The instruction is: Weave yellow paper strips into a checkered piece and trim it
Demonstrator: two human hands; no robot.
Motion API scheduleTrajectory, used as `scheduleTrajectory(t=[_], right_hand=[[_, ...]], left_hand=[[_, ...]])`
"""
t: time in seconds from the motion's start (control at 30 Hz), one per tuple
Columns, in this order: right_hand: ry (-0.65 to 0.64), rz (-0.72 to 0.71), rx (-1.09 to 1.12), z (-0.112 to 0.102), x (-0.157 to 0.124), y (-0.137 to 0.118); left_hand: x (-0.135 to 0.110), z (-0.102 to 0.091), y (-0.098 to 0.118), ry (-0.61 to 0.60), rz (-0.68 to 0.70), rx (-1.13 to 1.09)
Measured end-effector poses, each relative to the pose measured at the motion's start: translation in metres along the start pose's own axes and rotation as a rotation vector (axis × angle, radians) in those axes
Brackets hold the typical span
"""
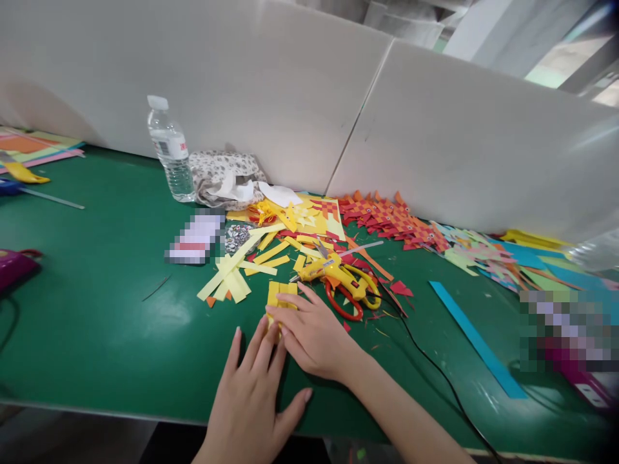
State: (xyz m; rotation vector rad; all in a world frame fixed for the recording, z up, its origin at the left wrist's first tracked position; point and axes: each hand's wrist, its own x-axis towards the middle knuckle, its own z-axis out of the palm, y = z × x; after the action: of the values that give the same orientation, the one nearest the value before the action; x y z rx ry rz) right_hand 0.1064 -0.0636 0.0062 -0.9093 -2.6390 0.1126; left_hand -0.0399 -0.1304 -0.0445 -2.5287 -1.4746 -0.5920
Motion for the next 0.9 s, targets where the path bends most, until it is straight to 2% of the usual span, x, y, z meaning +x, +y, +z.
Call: scheduleTrajectory(t=[0.17,0.5,0.7,0.77,0.83,0.9], right_hand=[[-0.033,0.025,-0.031,0.007,-0.001,0.001],[0.035,0.096,-0.107,0.022,-0.006,-0.009],[0.048,0.097,-0.146,0.022,-0.004,-0.011],[0.033,0.102,-0.154,0.021,-0.003,-0.011],[0.023,0.132,-0.168,0.021,-0.002,-0.011],[0.017,0.171,-0.181,0.021,-0.001,-0.011]], left_hand=[[0.001,0.0,0.0,0.02,-0.002,-0.023],[0.001,0.0,0.0,0.041,-0.004,-0.024],[0.003,-0.001,0.001,0.083,-0.043,-0.075],[0.003,-0.001,0.001,0.079,-0.018,-0.064],[0.003,0.0,0.001,0.073,0.01,-0.055],[0.003,0.0,0.003,0.094,-0.022,-0.065]])
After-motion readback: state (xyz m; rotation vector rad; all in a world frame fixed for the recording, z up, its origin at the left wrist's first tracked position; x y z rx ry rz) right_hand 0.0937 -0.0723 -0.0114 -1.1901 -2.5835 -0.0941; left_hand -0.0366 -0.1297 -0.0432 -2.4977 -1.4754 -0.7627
